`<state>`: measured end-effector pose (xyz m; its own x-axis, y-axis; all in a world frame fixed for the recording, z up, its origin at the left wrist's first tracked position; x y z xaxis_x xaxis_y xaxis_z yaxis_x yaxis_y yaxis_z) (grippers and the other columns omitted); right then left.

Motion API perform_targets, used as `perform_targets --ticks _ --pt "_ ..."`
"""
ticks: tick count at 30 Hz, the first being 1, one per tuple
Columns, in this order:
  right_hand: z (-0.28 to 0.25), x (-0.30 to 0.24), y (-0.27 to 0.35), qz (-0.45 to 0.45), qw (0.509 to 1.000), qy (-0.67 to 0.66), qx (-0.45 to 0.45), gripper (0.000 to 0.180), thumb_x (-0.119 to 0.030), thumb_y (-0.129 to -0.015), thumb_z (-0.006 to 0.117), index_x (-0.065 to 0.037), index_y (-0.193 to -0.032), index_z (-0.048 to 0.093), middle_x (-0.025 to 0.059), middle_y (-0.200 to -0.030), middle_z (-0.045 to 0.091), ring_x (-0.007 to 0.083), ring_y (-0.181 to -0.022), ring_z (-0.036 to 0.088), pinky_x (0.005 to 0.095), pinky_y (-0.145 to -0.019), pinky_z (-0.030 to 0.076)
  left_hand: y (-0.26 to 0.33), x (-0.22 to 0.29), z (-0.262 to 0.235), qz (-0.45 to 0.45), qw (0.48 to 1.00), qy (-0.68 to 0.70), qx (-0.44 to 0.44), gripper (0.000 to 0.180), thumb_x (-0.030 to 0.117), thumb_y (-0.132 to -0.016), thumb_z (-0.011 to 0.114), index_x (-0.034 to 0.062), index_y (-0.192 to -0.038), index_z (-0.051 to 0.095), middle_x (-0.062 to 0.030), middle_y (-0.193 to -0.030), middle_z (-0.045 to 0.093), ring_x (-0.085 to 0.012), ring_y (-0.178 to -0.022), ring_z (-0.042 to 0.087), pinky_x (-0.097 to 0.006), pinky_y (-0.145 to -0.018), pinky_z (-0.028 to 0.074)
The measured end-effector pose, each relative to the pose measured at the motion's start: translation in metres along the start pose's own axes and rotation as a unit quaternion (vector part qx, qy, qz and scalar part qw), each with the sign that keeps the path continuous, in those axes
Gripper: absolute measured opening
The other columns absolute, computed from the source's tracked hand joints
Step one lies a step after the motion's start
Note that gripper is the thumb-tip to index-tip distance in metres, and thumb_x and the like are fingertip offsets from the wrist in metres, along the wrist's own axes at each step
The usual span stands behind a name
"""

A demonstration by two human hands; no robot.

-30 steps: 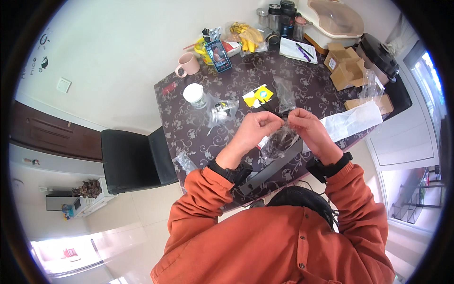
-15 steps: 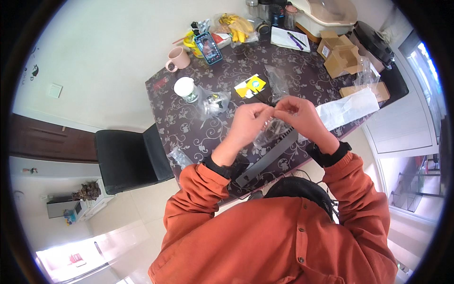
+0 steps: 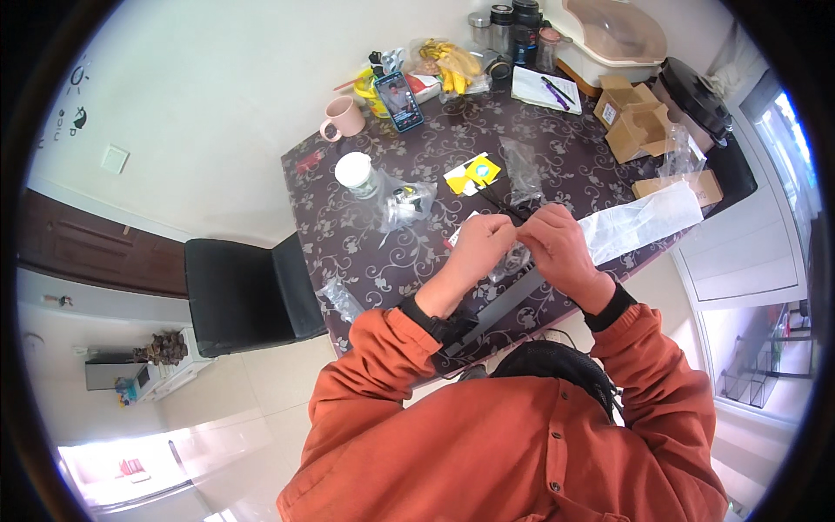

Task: The person unpacks several small hardware components from plastic bags on a table, including a metal fitting, a circular metal part, and a long gray bracket. They examine a printed instruction sheet, then attach a circular metal piece to the bracket and place the assembled parts on the table.

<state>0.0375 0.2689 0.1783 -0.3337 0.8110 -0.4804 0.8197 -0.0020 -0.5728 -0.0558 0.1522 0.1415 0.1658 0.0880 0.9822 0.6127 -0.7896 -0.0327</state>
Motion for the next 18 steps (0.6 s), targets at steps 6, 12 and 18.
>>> perform_targets --ticks 6,12,18 --pt "0.002 0.005 0.009 -0.002 0.999 -0.015 0.050 0.009 0.001 -0.074 0.065 -0.005 -0.080 0.062 0.0076 -0.072 0.055 0.0273 -0.072 0.052 0.0363 -0.066 0.042 0.005 -0.019 0.014 -0.226 0.910 0.347 -0.028 0.022 0.015 -0.087 0.047 0.0067 -0.067 0.051 0.0036 -0.063 0.044 -0.0049 -0.055 0.035 -0.023 -0.047 0.026" --pt "0.005 0.026 0.012 0.259 0.950 -0.173 -0.030 0.008 -0.006 -0.079 0.069 0.000 -0.083 0.066 0.0067 -0.071 0.061 0.0149 -0.064 0.055 0.0292 -0.060 0.045 0.007 0.005 0.004 0.146 0.943 -0.292 0.057 0.014 0.015 -0.087 0.054 0.0039 -0.080 0.058 -0.0060 -0.070 0.057 -0.0249 -0.063 0.056 -0.034 -0.054 0.043" --pt "0.004 0.031 0.015 0.303 0.931 -0.177 -0.096 0.012 -0.009 -0.081 0.068 0.002 -0.086 0.067 0.0061 -0.067 0.062 0.0095 -0.062 0.053 0.0276 -0.059 0.045 0.012 0.019 0.005 0.271 0.883 -0.374 0.085 0.005 0.008 -0.079 0.065 0.0070 -0.082 0.061 -0.0060 -0.078 0.059 -0.0267 -0.073 0.060 -0.037 -0.059 0.049"
Point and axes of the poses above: each hand's wrist, its own y-axis away from the middle knuckle, its own z-axis out of the palm, x = y × z, the point moved 3 cm from there along -y, towards the middle knuckle
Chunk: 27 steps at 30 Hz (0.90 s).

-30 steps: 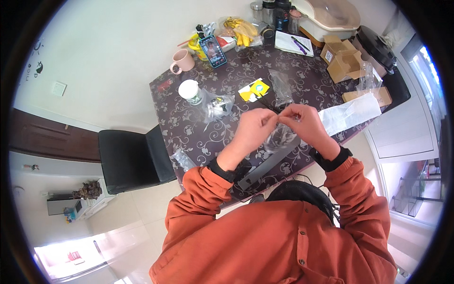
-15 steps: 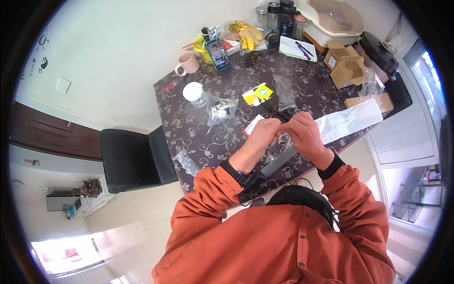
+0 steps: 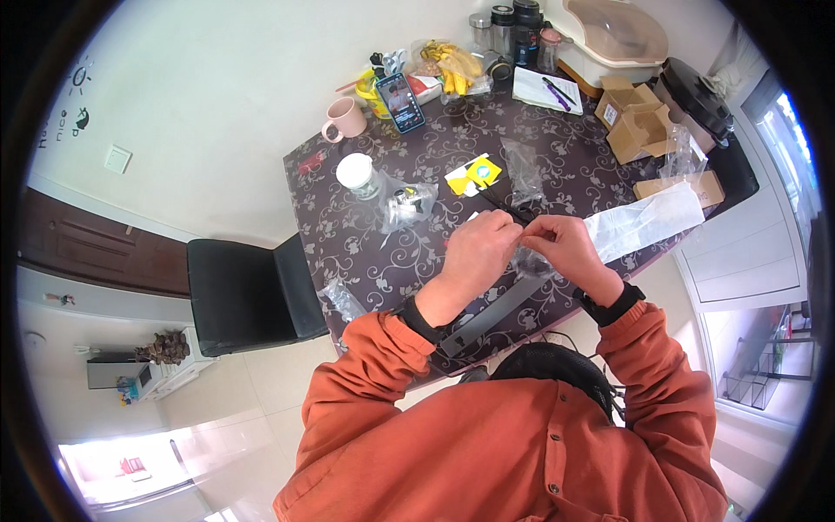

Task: The person unpacks several small hardware components from plastic bags on a table, including a metal fitting, a circular metal part, and a long gray bracket. They examine a printed instruction sheet, then attach a circular metal piece to the bracket and place the assembled parts on the table.

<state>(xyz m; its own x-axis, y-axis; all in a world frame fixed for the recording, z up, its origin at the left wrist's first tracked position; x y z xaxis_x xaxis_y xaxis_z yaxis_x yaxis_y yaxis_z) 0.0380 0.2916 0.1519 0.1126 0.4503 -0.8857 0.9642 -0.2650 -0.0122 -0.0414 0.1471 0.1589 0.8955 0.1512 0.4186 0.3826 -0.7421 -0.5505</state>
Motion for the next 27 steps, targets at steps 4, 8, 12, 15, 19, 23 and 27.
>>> perform_targets --ticks 4,8,12,15,19,23,27 --pt "0.002 0.002 0.002 0.019 0.999 0.013 -0.025 0.012 -0.009 -0.081 0.067 0.001 -0.087 0.067 0.0073 -0.068 0.063 0.0107 -0.061 0.054 0.0287 -0.059 0.045 0.001 0.001 0.001 0.021 0.999 -0.023 -0.013 0.010 0.008 -0.073 0.068 0.0072 -0.077 0.059 -0.0051 -0.077 0.058 -0.0252 -0.073 0.060 -0.036 -0.057 0.049" --pt "0.006 -0.007 0.006 -0.031 0.999 0.032 0.001 0.011 -0.009 -0.080 0.066 -0.001 -0.088 0.065 0.0109 -0.070 0.064 0.0184 -0.060 0.057 0.0310 -0.058 0.046 0.003 -0.001 0.003 -0.031 0.999 0.015 -0.027 0.013 0.008 -0.072 0.069 0.0051 -0.076 0.058 -0.0066 -0.073 0.058 -0.0254 -0.066 0.060 -0.035 -0.055 0.048" --pt "0.004 -0.013 0.009 -0.057 0.995 0.085 0.017 0.009 -0.008 -0.079 0.066 -0.003 -0.085 0.064 0.0125 -0.073 0.063 0.0275 -0.064 0.058 0.0350 -0.059 0.046 0.007 -0.005 0.006 -0.167 0.972 0.154 -0.068 0.012 0.008 -0.072 0.068 0.0039 -0.079 0.059 -0.0081 -0.071 0.059 -0.0262 -0.059 0.059 -0.034 -0.053 0.047" --pt "0.001 -0.015 0.009 -0.111 0.986 0.123 0.033 0.008 -0.009 -0.078 0.066 -0.005 -0.084 0.064 0.0112 -0.074 0.061 0.0309 -0.070 0.058 0.0388 -0.064 0.045 0.007 -0.007 0.008 -0.226 0.944 0.225 -0.084 0.011 0.008 -0.072 0.067 0.0045 -0.080 0.060 -0.0082 -0.073 0.060 -0.0264 -0.062 0.060 -0.034 -0.054 0.047" --pt "0.003 -0.009 0.009 -0.075 0.988 0.133 0.027 0.007 -0.009 -0.078 0.065 -0.005 -0.082 0.063 0.0096 -0.075 0.059 0.0321 -0.079 0.056 0.0423 -0.070 0.044 0.002 0.002 0.003 -0.038 0.998 0.005 -0.043 0.010 0.009 -0.071 0.067 0.0056 -0.078 0.060 -0.0075 -0.073 0.060 -0.0265 -0.070 0.059 -0.036 -0.059 0.048" --pt "0.008 -0.014 0.011 -0.173 0.972 0.153 0.037 0.005 -0.005 -0.077 0.062 -0.004 -0.080 0.058 0.0101 -0.077 0.056 0.0317 -0.081 0.054 0.0418 -0.069 0.044 0.000 0.005 0.003 -0.030 0.998 0.001 -0.062 0.011 0.010 -0.070 0.067 0.0057 -0.075 0.058 -0.0075 -0.072 0.059 -0.0273 -0.073 0.058 -0.037 -0.061 0.048" --pt "0.010 -0.020 0.012 -0.235 0.956 0.164 0.061 0.006 0.000 -0.076 0.061 -0.003 -0.077 0.055 0.0105 -0.075 0.054 0.0319 -0.079 0.052 0.0415 -0.068 0.044 -0.002 -0.001 0.004 -0.106 0.986 0.084 -0.094 0.009 0.008 -0.071 0.065 0.0043 -0.073 0.057 -0.0051 -0.066 0.056 -0.0218 -0.062 0.054 -0.032 -0.056 0.045"
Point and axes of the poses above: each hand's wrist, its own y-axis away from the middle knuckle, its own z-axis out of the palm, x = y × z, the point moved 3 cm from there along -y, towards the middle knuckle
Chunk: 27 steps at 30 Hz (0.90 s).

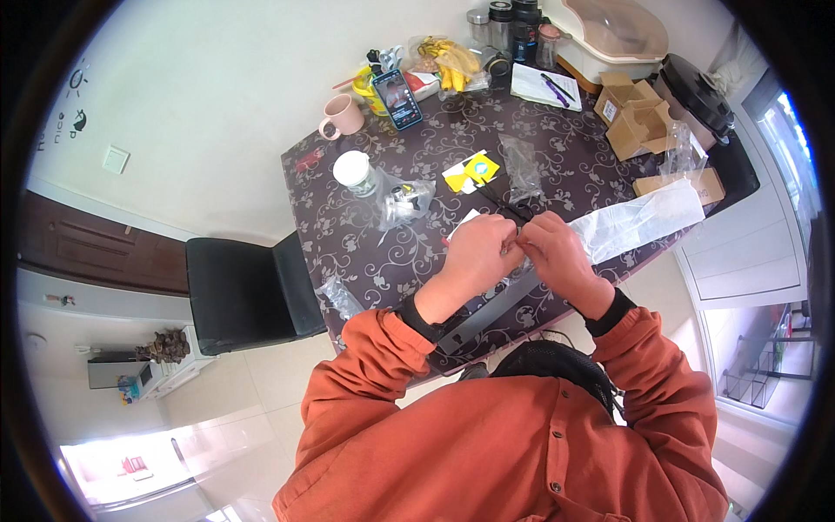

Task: The person unpacks several small hardware components from plastic bags on a table, including a metal fitting, a circular metal part, and a long gray bracket. They examine a printed instruction sheet, then attach a circular metal piece to the bracket and place the assembled parts on the table.

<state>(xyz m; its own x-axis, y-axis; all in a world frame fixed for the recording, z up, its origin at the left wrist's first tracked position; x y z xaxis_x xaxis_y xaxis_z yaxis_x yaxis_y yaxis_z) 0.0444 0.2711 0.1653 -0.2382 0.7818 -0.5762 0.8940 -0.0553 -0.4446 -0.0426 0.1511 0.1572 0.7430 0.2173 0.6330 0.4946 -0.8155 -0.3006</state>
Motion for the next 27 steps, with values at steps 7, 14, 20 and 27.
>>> perform_targets --ticks 7,14,20,27 --pt "-0.011 -0.004 -0.006 -0.062 0.994 -0.022 0.085 0.009 0.003 -0.075 0.062 -0.002 -0.080 0.057 0.0115 -0.081 0.059 0.0322 -0.080 0.056 0.0380 -0.068 0.047 0.001 -0.042 0.026 -0.213 0.901 0.376 -0.022 0.010 0.009 -0.083 0.059 0.0029 -0.074 0.059 0.0054 -0.062 0.049 -0.0026 -0.060 0.045 -0.024 -0.051 0.038" --pt "-0.035 0.029 0.004 0.090 0.972 -0.049 0.213 0.002 -0.003 -0.091 0.056 -0.002 -0.089 0.056 0.0089 -0.088 0.065 0.0204 -0.079 0.064 0.0292 -0.071 0.049 0.032 -0.120 0.029 -0.211 0.974 0.012 0.080 0.013 0.013 -0.083 0.059 0.0008 -0.077 0.058 -0.0125 -0.065 0.060 -0.0247 -0.060 0.059 -0.035 -0.058 0.046" --pt "-0.049 0.066 0.007 0.171 0.930 -0.160 0.283 0.004 -0.003 -0.095 0.051 -0.002 -0.091 0.052 0.0057 -0.088 0.062 0.0100 -0.081 0.058 0.0223 -0.077 0.045 0.060 -0.166 0.024 -0.277 0.950 -0.139 0.019 0.014 0.017 -0.083 0.059 0.0032 -0.083 0.061 -0.0161 -0.075 0.065 -0.0344 -0.074 0.063 -0.044 -0.068 0.049" --pt "-0.031 0.058 0.005 0.169 0.957 -0.098 0.216 0.003 -0.003 -0.090 0.055 0.000 -0.088 0.054 0.0071 -0.084 0.063 0.0154 -0.078 0.060 0.0274 -0.073 0.046 0.023 -0.072 0.004 -0.010 0.994 -0.038 0.105 0.046 0.003 -0.078 0.064 0.0056 -0.124 0.054 -0.0152 -0.123 0.056 -0.0342 -0.114 0.052 -0.040 -0.097 0.042"
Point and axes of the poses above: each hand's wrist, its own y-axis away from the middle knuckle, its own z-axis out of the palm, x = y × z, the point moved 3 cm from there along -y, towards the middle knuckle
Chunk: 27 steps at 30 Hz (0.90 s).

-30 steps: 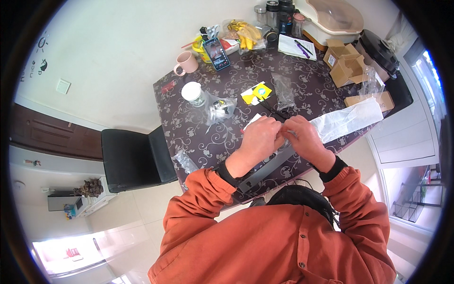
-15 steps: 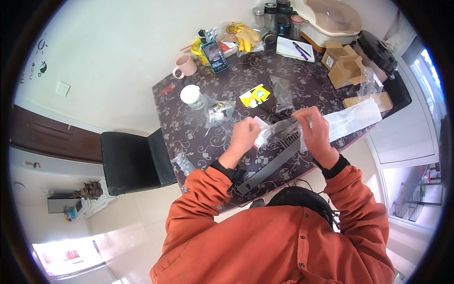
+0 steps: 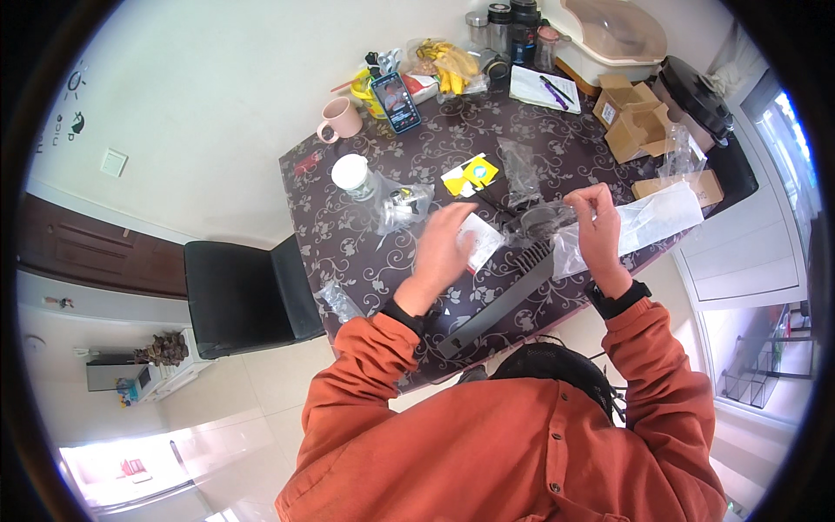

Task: The person unpacks several small hardware components from plastic bags on a table, including a metal fitting, a circular metal part, and a long gray bracket. They examine a printed instruction sheet, then attach a circular metal piece to the bracket and place the assembled parts on the table.

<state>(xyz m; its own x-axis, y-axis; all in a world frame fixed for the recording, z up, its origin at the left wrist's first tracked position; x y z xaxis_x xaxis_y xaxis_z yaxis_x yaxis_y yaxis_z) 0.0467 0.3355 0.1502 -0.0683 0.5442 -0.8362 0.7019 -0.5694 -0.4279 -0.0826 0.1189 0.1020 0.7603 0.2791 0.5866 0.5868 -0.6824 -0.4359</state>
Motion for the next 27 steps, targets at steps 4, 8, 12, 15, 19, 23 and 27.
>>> perform_targets --ticks 4,8,12,15,19,23,27 --pt "0.012 -0.010 0.003 -0.011 0.999 -0.024 -0.032 0.003 0.000 -0.090 0.054 -0.001 -0.088 0.054 0.0056 -0.086 0.061 0.0109 -0.076 0.056 0.0241 -0.071 0.044 -0.015 0.058 0.010 0.082 0.996 0.029 -0.029 0.050 0.008 -0.075 0.071 0.0081 -0.122 0.055 -0.0122 -0.126 0.053 -0.0318 -0.115 0.051 -0.040 -0.094 0.044" --pt "0.017 -0.014 0.000 -0.009 0.999 -0.038 -0.037 0.004 -0.001 -0.091 0.054 -0.001 -0.088 0.053 0.0053 -0.084 0.061 0.0112 -0.075 0.056 0.0241 -0.069 0.044 -0.027 0.059 0.018 0.083 0.995 0.021 -0.057 0.050 0.011 -0.076 0.072 0.0090 -0.122 0.054 -0.0128 -0.122 0.053 -0.0320 -0.113 0.051 -0.040 -0.090 0.044" --pt "0.024 -0.011 0.000 0.024 0.995 -0.082 -0.044 0.004 -0.002 -0.092 0.054 -0.001 -0.089 0.053 0.0065 -0.082 0.062 0.0121 -0.075 0.060 0.0247 -0.070 0.047 -0.029 0.054 0.033 0.051 0.991 0.084 -0.088 0.048 0.014 -0.078 0.070 0.0107 -0.123 0.053 -0.0146 -0.114 0.055 -0.0332 -0.099 0.057 -0.039 -0.083 0.047" --pt "0.026 -0.005 0.001 0.035 0.991 -0.108 -0.068 0.004 -0.002 -0.093 0.054 -0.001 -0.090 0.052 0.0047 -0.087 0.061 0.0098 -0.079 0.058 0.0226 -0.074 0.045 -0.029 0.048 0.040 -0.019 0.980 0.095 -0.175 0.050 0.014 -0.078 0.070 0.0123 -0.124 0.052 -0.0154 -0.105 0.058 -0.0341 -0.090 0.060 -0.039 -0.078 0.048" --pt "0.029 0.013 -0.002 0.117 0.978 -0.150 -0.089 0.011 -0.005 -0.094 0.056 -0.001 -0.103 0.053 0.0058 -0.104 0.060 0.0101 -0.093 0.056 0.0243 -0.082 0.045 -0.031 0.044 0.039 -0.039 0.978 0.096 -0.179 0.051 0.014 -0.077 0.070 0.0127 -0.124 0.051 -0.0160 -0.095 0.062 -0.0327 -0.089 0.063 -0.038 -0.079 0.049" --pt "0.035 0.025 0.001 0.181 0.956 -0.230 0.018 0.045 -0.020 -0.095 0.058 -0.003 -0.134 0.043 0.0063 -0.131 0.047 0.0121 -0.109 0.048 0.0312 -0.089 0.044 -0.037 0.039 0.037 -0.111 0.968 0.219 -0.058 0.048 0.012 -0.077 0.070 0.0070 -0.119 0.048 -0.0202 -0.109 0.061 -0.0392 -0.097 0.061 -0.038 -0.081 0.049" --pt "0.044 0.029 0.020 0.373 0.855 -0.309 -0.184 0.042 -0.033 -0.098 0.051 -0.010 -0.134 0.048 -0.0031 -0.107 0.053 0.0054 -0.090 0.048 0.0215 -0.076 0.042 -0.043 0.035 0.041 -0.138 0.936 0.322 -0.047 0.058 0.013 -0.084 0.066 0.0050 -0.135 0.041 -0.0173 -0.116 0.060 -0.0278 -0.103 0.061 -0.038 -0.086 0.049"
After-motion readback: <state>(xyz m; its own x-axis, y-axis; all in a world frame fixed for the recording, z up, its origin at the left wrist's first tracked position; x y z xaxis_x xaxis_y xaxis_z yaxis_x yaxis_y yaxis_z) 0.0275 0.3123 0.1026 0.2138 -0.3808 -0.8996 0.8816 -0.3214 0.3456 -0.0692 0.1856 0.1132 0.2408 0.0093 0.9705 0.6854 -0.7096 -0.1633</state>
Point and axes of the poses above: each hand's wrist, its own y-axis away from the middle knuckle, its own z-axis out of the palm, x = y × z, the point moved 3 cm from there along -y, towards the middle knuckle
